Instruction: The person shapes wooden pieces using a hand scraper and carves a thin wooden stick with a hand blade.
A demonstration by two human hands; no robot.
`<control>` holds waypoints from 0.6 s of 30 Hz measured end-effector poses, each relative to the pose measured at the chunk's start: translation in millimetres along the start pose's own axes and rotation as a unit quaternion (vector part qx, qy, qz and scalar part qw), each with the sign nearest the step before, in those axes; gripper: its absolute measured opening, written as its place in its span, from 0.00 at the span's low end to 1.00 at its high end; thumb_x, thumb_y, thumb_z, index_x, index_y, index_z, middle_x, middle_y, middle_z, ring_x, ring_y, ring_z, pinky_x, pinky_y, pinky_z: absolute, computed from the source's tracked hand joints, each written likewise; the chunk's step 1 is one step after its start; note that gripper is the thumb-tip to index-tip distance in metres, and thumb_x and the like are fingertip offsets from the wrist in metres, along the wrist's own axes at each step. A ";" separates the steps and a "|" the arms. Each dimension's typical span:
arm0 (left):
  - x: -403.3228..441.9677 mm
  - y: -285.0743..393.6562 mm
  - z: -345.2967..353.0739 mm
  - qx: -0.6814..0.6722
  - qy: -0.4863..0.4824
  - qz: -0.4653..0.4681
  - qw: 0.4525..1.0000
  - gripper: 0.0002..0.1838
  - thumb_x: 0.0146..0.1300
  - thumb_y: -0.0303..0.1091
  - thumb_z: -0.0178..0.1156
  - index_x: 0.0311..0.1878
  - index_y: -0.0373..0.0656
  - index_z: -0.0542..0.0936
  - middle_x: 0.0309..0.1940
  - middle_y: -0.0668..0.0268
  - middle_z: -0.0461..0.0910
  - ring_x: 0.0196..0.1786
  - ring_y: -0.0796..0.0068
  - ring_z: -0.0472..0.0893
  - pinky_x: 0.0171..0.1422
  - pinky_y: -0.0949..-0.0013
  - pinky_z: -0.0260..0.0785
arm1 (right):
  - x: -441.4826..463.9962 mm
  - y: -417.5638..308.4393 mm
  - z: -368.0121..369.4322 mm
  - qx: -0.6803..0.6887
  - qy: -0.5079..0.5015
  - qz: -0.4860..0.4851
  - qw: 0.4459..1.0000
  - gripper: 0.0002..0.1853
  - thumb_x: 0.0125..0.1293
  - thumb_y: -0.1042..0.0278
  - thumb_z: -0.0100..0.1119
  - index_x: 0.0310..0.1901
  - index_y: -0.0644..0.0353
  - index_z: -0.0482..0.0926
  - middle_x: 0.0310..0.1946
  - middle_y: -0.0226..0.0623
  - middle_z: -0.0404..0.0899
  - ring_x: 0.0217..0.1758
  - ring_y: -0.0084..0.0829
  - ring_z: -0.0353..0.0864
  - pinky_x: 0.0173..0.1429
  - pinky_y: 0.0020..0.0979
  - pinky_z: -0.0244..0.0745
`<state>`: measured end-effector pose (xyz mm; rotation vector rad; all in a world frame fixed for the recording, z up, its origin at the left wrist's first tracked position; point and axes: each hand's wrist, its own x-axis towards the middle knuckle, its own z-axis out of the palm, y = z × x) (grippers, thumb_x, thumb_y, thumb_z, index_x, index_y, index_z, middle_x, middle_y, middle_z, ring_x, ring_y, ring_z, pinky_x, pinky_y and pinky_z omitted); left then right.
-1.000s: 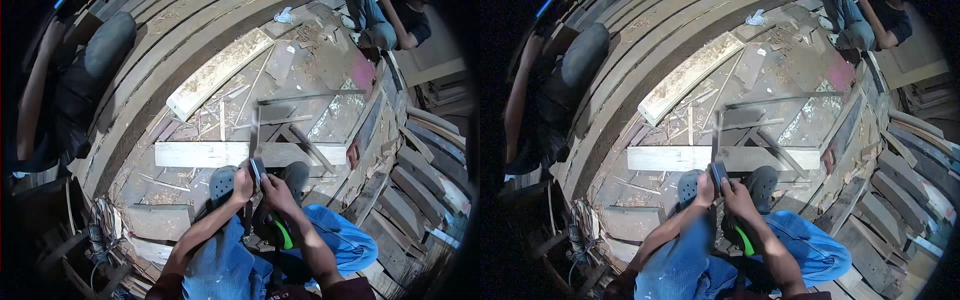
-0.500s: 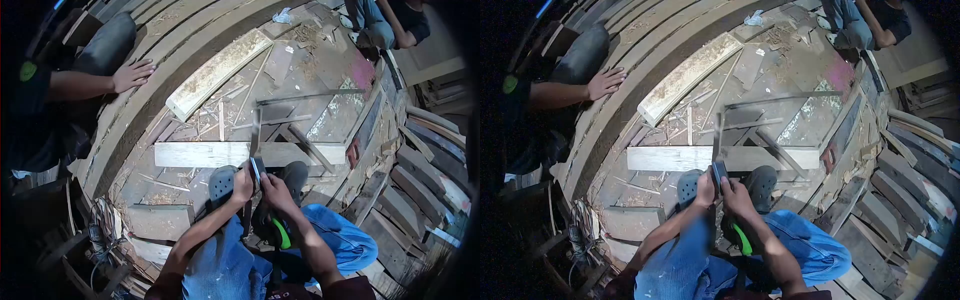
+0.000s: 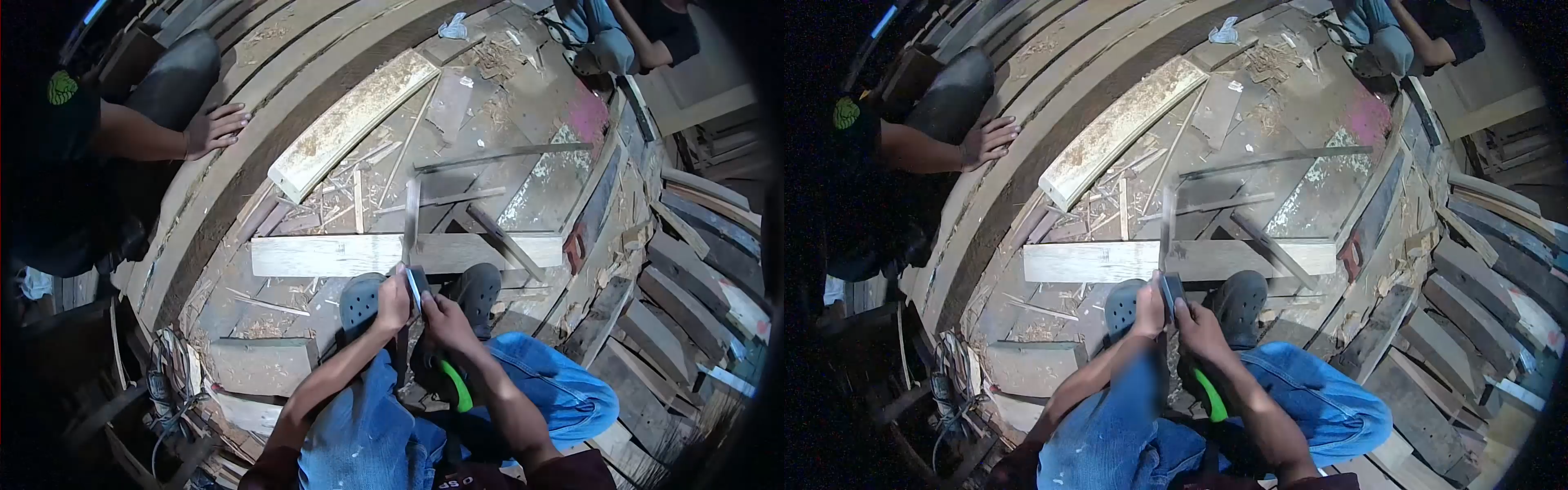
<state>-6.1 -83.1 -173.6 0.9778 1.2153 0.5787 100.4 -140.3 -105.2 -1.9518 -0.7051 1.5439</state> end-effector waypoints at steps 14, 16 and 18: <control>-2.1 -9.2 1.1 0.012 0.024 -0.014 1.000 0.32 0.79 0.49 0.36 0.25 0.34 0.73 0.14 0.64 0.71 0.19 0.75 0.69 0.26 0.64 0.63 | 3.1 -1.3 0.6 0.023 -0.010 0.017 1.000 0.20 0.76 0.50 0.46 0.34 0.60 0.72 0.16 0.28 0.67 0.13 0.21 0.67 0.18 0.27 0.63; -1.5 -13.5 1.9 0.015 0.044 0.012 0.999 0.32 0.79 0.49 0.36 0.26 0.34 0.73 0.14 0.63 0.70 0.19 0.73 0.68 0.27 0.63 0.62 | 0.9 0.3 6.2 0.020 -0.003 0.004 1.000 0.21 0.76 0.49 0.46 0.34 0.60 0.72 0.15 0.28 0.67 0.13 0.22 0.67 0.18 0.27 0.63; -1.2 -18.1 -0.1 0.009 0.046 -0.007 0.999 0.31 0.79 0.49 0.35 0.27 0.33 0.73 0.15 0.61 0.71 0.20 0.69 0.69 0.28 0.61 0.63 | 1.5 -3.7 7.4 0.035 -0.011 0.022 0.999 0.21 0.76 0.49 0.46 0.34 0.60 0.72 0.14 0.29 0.66 0.11 0.23 0.66 0.17 0.28 0.63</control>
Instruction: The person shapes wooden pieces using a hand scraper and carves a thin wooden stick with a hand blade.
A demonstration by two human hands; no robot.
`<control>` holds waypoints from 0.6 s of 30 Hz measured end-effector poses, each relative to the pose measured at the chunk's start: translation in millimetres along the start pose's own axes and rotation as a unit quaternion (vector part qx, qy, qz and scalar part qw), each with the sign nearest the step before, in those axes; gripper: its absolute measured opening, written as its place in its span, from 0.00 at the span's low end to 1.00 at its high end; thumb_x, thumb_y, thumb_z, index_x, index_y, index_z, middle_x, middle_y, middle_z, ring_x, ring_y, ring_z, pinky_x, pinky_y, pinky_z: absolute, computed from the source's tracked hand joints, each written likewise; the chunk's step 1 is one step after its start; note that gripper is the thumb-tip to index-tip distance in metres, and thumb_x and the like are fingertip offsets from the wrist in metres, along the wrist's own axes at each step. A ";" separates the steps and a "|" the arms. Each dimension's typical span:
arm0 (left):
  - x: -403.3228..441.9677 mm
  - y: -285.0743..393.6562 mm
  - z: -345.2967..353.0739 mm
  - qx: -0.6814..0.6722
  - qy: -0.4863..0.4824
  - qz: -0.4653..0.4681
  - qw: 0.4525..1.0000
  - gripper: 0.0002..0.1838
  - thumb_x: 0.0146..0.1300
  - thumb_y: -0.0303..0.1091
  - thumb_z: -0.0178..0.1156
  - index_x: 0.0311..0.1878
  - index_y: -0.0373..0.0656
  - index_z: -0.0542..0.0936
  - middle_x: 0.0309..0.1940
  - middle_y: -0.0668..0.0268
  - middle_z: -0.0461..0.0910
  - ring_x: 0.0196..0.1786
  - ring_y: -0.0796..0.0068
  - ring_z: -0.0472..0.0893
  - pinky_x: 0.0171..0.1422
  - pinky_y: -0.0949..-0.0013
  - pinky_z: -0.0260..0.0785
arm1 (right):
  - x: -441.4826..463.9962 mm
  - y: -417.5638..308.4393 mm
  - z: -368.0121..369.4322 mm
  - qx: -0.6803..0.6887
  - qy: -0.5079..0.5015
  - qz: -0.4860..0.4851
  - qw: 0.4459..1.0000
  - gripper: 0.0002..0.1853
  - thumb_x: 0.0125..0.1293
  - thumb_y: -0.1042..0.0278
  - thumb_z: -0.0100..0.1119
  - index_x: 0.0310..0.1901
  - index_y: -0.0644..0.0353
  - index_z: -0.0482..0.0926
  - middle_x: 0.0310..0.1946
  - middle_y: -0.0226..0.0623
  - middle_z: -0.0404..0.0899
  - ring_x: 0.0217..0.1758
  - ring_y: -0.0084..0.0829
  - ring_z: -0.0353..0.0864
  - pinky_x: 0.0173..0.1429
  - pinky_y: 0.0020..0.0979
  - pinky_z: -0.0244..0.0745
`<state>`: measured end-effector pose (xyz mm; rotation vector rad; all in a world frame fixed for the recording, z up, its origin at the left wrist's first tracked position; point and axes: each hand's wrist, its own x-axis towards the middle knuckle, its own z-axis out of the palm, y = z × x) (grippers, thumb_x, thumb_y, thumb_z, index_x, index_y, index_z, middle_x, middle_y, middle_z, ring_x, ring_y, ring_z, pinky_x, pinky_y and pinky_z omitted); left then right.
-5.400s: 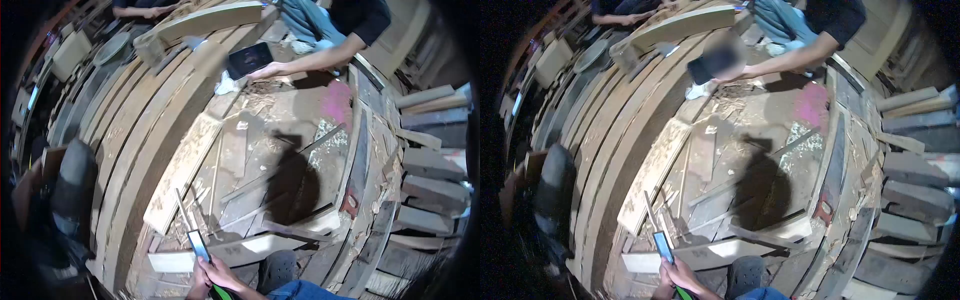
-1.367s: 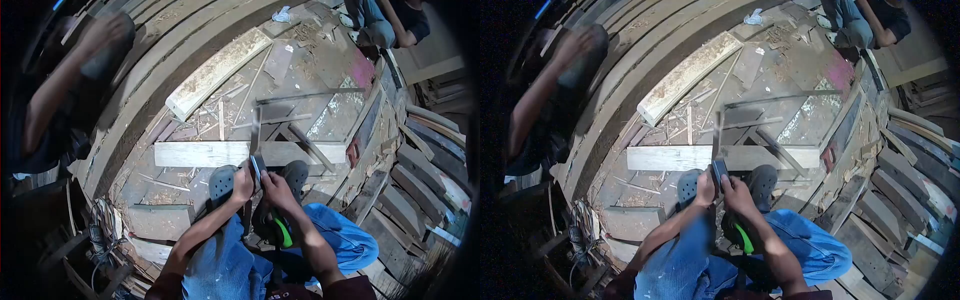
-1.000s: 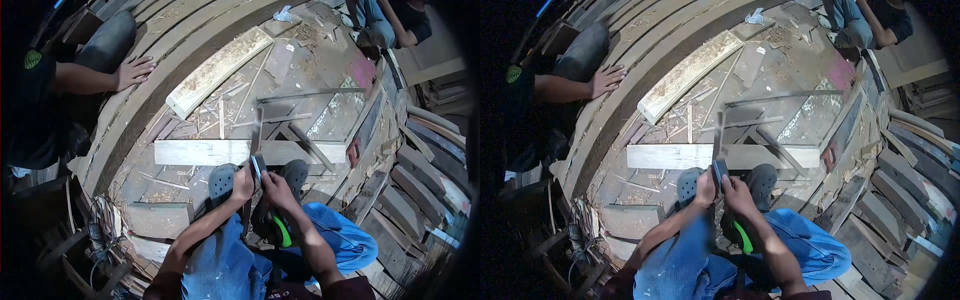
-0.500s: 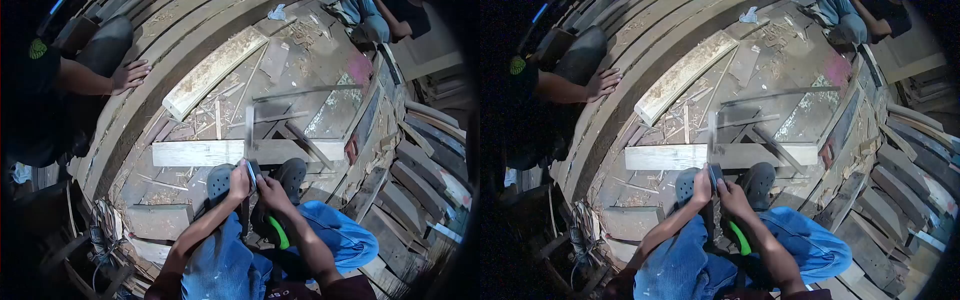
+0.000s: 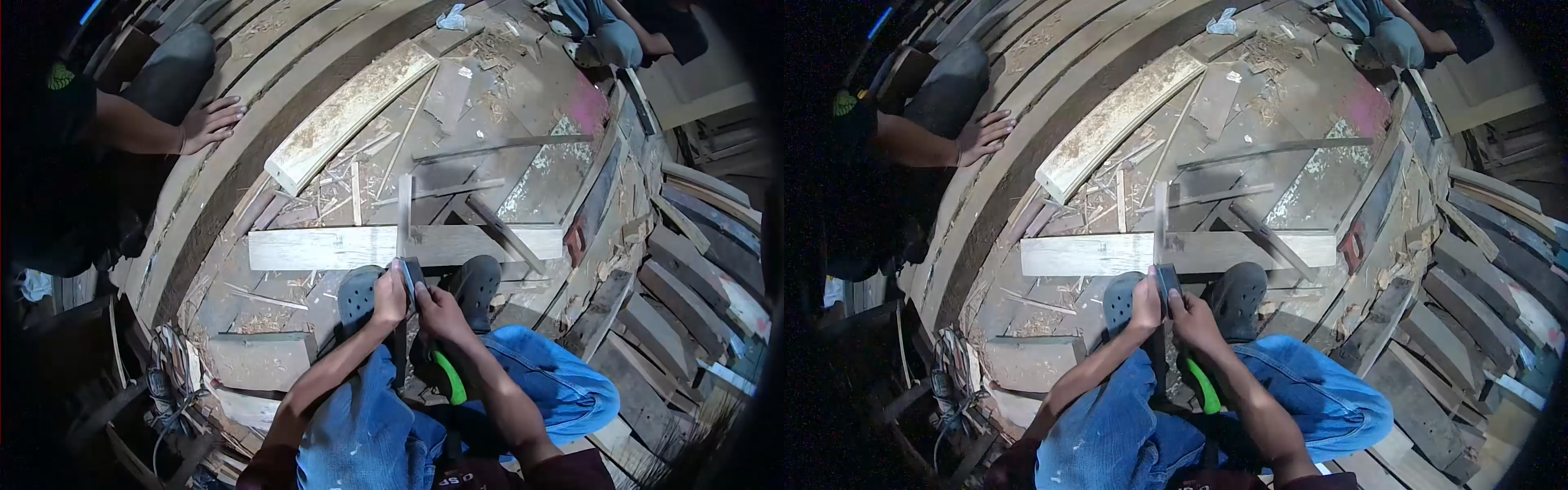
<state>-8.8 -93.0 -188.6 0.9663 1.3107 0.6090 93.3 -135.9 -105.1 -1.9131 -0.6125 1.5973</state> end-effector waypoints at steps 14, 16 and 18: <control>-8.2 13.4 -3.3 0.015 0.009 0.036 0.999 0.31 0.79 0.50 0.35 0.32 0.33 0.77 0.20 0.64 0.75 0.24 0.76 0.72 0.32 0.66 0.68 | 2.4 5.0 8.0 0.006 0.012 0.004 1.000 0.21 0.76 0.50 0.46 0.33 0.60 0.71 0.14 0.29 0.66 0.11 0.23 0.67 0.16 0.29 0.62; -8.2 11.8 -2.9 0.006 0.013 0.033 0.999 0.32 0.79 0.51 0.35 0.32 0.33 0.77 0.19 0.64 0.75 0.24 0.76 0.72 0.31 0.66 0.68 | 0.3 1.6 10.6 -0.010 0.027 0.000 1.000 0.21 0.76 0.50 0.46 0.33 0.61 0.71 0.15 0.30 0.67 0.12 0.23 0.67 0.16 0.29 0.63; -8.3 12.5 -3.5 0.009 0.008 0.021 1.000 0.32 0.79 0.51 0.35 0.32 0.33 0.77 0.20 0.64 0.75 0.25 0.76 0.72 0.33 0.66 0.68 | 2.6 7.6 13.5 -0.021 0.039 -0.014 0.999 0.21 0.76 0.50 0.45 0.33 0.61 0.72 0.16 0.31 0.68 0.13 0.23 0.68 0.17 0.29 0.64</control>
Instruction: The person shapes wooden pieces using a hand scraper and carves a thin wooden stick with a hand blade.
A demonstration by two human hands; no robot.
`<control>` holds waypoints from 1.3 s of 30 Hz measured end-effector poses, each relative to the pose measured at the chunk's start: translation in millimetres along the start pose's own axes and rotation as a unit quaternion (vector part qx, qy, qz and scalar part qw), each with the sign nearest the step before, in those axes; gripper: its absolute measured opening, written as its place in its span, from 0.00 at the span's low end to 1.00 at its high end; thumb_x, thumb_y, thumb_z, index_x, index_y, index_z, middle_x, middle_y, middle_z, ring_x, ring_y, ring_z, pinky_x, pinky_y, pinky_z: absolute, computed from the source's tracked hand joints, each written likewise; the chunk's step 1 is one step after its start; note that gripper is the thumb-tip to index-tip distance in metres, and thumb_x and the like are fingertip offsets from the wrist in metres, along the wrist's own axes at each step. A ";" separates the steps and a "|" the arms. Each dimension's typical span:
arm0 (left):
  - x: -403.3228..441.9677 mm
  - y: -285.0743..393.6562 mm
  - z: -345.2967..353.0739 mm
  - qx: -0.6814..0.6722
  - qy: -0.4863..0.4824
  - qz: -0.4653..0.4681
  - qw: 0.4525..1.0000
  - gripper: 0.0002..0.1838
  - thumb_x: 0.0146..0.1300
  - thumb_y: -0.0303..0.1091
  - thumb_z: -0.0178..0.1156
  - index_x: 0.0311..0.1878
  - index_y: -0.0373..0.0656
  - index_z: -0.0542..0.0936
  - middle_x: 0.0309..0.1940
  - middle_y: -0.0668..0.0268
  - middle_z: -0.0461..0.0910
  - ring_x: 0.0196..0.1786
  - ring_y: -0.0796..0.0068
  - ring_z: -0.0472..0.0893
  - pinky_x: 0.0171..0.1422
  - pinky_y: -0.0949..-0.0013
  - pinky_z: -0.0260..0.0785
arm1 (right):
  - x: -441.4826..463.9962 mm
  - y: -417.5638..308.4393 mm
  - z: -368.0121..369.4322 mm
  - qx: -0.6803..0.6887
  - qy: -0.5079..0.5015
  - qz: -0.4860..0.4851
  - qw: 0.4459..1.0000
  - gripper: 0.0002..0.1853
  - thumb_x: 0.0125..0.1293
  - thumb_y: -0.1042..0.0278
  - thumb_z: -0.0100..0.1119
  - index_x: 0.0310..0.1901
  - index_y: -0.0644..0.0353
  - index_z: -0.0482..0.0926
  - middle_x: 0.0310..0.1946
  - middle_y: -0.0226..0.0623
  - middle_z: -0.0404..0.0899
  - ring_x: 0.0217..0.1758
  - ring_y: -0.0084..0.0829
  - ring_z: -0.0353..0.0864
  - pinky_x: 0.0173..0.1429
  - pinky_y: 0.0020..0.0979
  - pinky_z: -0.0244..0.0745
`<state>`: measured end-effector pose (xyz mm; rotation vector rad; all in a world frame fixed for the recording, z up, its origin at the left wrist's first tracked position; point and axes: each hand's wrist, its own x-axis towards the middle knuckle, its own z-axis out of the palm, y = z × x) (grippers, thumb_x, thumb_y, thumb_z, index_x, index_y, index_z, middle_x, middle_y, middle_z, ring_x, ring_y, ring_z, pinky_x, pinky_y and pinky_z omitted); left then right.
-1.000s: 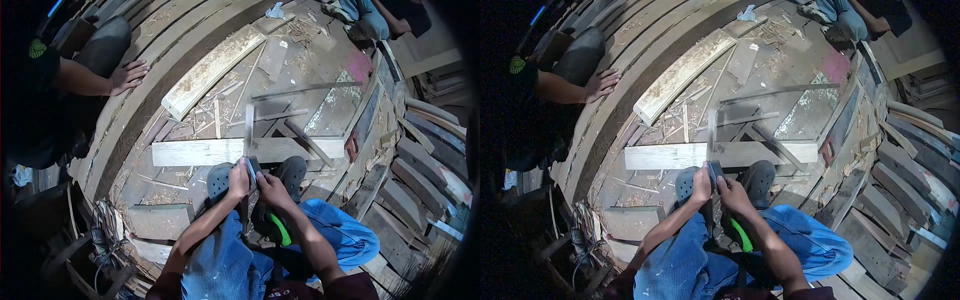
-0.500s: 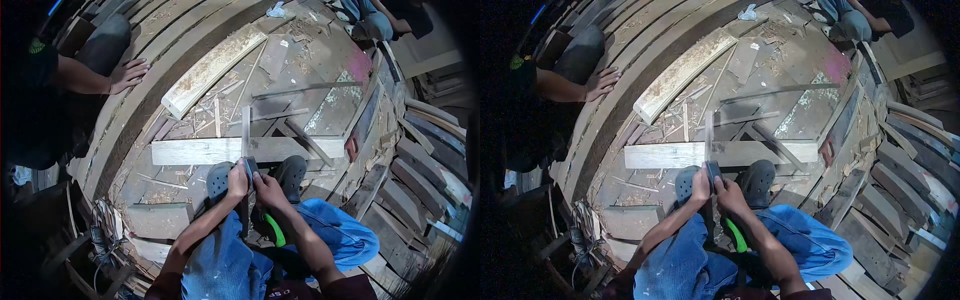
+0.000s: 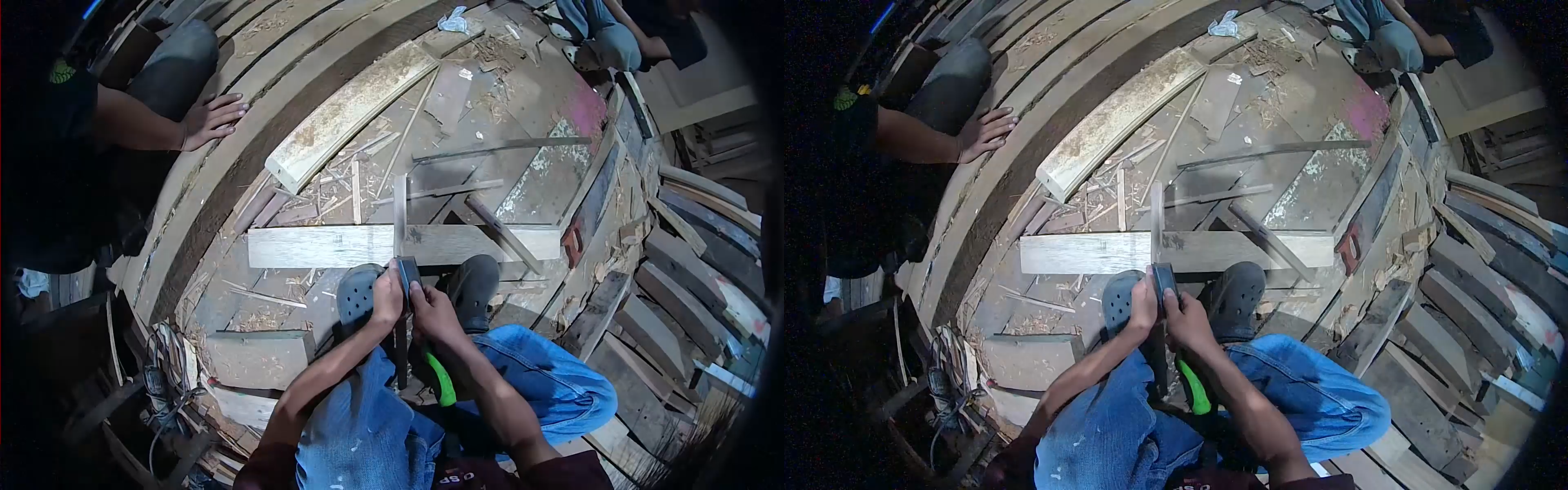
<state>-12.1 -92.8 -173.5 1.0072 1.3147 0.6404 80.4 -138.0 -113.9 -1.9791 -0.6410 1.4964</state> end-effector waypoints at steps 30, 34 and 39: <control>1.2 -24.5 3.1 -0.004 -0.027 -0.035 0.999 0.32 0.78 0.51 0.35 0.35 0.30 0.76 0.24 0.53 0.76 0.30 0.67 0.75 0.38 0.60 0.69 | -2.3 -20.0 -6.2 -0.003 -0.004 0.066 0.998 0.25 0.75 0.47 0.47 0.37 0.67 0.76 0.18 0.34 0.73 0.16 0.26 0.73 0.22 0.31 0.69; 3.7 -32.7 5.0 0.011 -0.004 0.026 1.000 0.33 0.78 0.52 0.36 0.31 0.29 0.75 0.21 0.54 0.75 0.28 0.70 0.73 0.36 0.58 0.67 | -13.1 -30.3 -7.1 -0.069 0.008 0.063 0.996 0.29 0.73 0.44 0.45 0.39 0.70 0.76 0.21 0.45 0.78 0.21 0.35 0.80 0.29 0.38 0.74; 11.1 -27.7 0.8 0.016 -0.019 -0.048 0.999 0.33 0.78 0.51 0.35 0.28 0.32 0.75 0.19 0.62 0.74 0.25 0.73 0.73 0.31 0.61 0.66 | -5.1 -13.7 -6.0 -0.079 0.012 0.000 0.997 0.26 0.74 0.46 0.47 0.38 0.67 0.76 0.19 0.35 0.74 0.18 0.26 0.74 0.25 0.32 0.71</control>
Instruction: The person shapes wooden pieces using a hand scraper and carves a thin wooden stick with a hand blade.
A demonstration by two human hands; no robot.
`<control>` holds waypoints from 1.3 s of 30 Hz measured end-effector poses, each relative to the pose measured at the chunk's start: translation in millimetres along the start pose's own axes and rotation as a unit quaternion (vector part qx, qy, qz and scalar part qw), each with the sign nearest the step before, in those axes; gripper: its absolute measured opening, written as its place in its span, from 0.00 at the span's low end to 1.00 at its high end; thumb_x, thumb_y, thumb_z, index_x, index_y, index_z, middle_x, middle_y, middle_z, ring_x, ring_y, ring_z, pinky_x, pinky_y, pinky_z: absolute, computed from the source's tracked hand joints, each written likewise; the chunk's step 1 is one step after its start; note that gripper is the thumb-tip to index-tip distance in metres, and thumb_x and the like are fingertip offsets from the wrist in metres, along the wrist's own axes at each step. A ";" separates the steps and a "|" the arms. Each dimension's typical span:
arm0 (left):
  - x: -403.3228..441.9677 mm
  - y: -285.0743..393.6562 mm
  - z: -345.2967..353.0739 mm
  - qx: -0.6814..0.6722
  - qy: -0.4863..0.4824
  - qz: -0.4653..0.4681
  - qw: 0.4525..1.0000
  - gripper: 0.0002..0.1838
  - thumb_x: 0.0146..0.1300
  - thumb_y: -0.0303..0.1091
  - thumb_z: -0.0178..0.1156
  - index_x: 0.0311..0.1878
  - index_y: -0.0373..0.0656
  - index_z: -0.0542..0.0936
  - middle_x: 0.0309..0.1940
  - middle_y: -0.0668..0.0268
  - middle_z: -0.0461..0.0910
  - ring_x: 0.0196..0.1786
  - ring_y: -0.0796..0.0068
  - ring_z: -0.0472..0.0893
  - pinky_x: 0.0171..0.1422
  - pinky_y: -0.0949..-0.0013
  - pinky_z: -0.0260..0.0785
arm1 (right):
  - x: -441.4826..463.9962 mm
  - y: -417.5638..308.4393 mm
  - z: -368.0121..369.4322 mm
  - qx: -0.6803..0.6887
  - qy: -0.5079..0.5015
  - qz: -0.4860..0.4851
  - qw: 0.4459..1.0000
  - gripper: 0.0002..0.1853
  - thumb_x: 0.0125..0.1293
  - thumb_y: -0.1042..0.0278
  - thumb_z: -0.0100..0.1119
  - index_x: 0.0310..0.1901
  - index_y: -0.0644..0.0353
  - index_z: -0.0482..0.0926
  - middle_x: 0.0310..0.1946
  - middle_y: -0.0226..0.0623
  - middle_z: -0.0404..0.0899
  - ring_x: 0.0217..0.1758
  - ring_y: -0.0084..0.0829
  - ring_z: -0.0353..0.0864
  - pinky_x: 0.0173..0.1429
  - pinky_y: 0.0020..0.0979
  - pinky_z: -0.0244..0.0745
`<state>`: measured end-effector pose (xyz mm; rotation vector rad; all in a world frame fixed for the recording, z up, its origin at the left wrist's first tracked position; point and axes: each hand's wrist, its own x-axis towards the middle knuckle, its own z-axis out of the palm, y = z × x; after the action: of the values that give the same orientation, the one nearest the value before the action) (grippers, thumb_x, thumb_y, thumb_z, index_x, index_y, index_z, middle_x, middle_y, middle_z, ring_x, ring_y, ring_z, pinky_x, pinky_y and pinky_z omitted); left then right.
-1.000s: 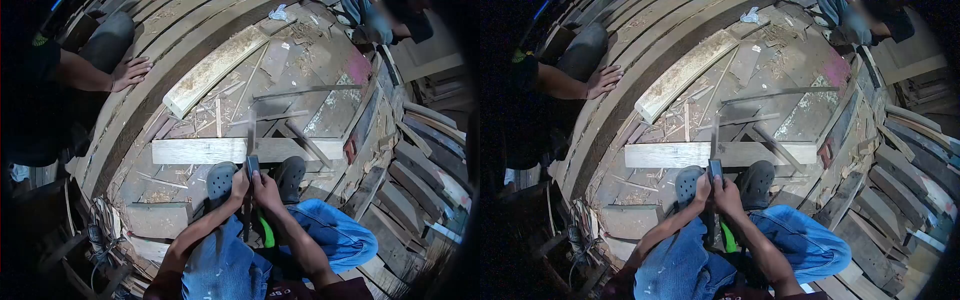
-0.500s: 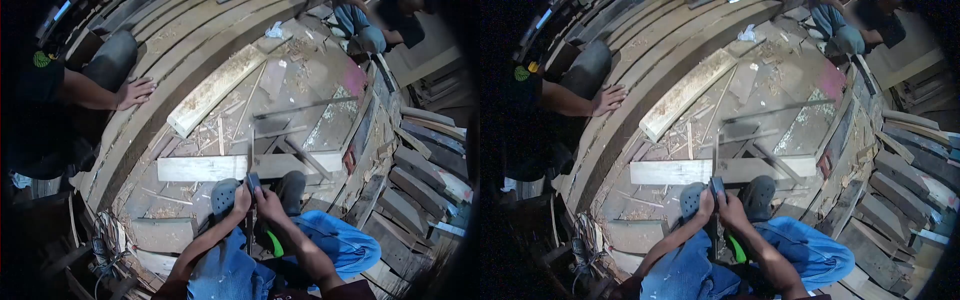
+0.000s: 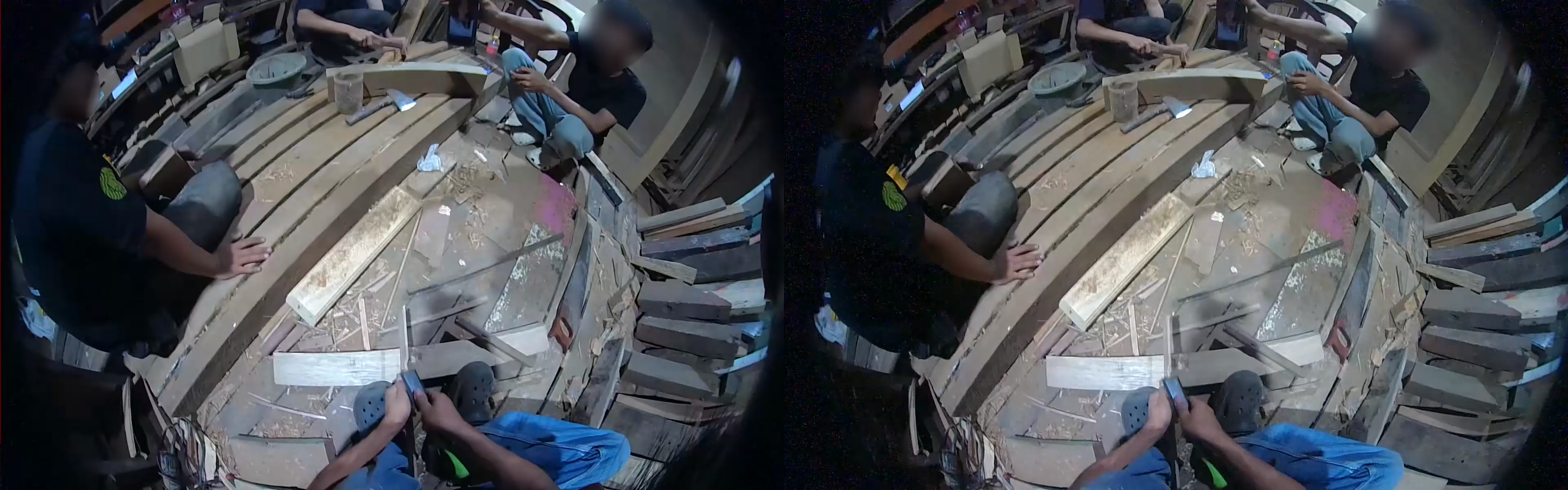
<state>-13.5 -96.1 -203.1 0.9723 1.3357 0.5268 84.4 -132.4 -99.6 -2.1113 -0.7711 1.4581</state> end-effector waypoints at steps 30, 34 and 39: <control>-2.2 18.0 3.5 0.027 0.012 0.035 0.999 0.34 0.77 0.53 0.32 0.32 0.33 0.78 0.21 0.57 0.77 0.27 0.65 0.77 0.35 0.60 0.70 | 2.6 1.3 -7.1 0.011 -0.011 0.008 1.000 0.29 0.73 0.43 0.47 0.42 0.69 0.77 0.21 0.40 0.78 0.20 0.30 0.78 0.26 0.34 0.72; -5.7 22.8 0.0 0.022 -0.035 0.027 0.999 0.34 0.77 0.52 0.32 0.35 0.33 0.79 0.21 0.55 0.77 0.27 0.63 0.78 0.37 0.58 0.71 | 12.4 17.2 -4.3 0.011 -0.013 -0.013 1.000 0.25 0.74 0.46 0.46 0.35 0.64 0.76 0.22 0.34 0.75 0.19 0.26 0.74 0.25 0.32 0.71; -2.3 27.7 -6.9 0.012 -0.044 -0.027 0.999 0.32 0.77 0.48 0.30 0.34 0.32 0.78 0.24 0.48 0.79 0.30 0.54 0.81 0.37 0.54 0.70 | 15.9 28.6 7.7 -0.023 -0.003 -0.013 1.000 0.25 0.75 0.46 0.46 0.36 0.64 0.76 0.21 0.34 0.75 0.19 0.25 0.73 0.26 0.32 0.71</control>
<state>-14.9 -81.4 -178.6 0.9661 1.2882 0.4241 87.1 -142.4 -131.6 -2.1235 -0.8394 1.4481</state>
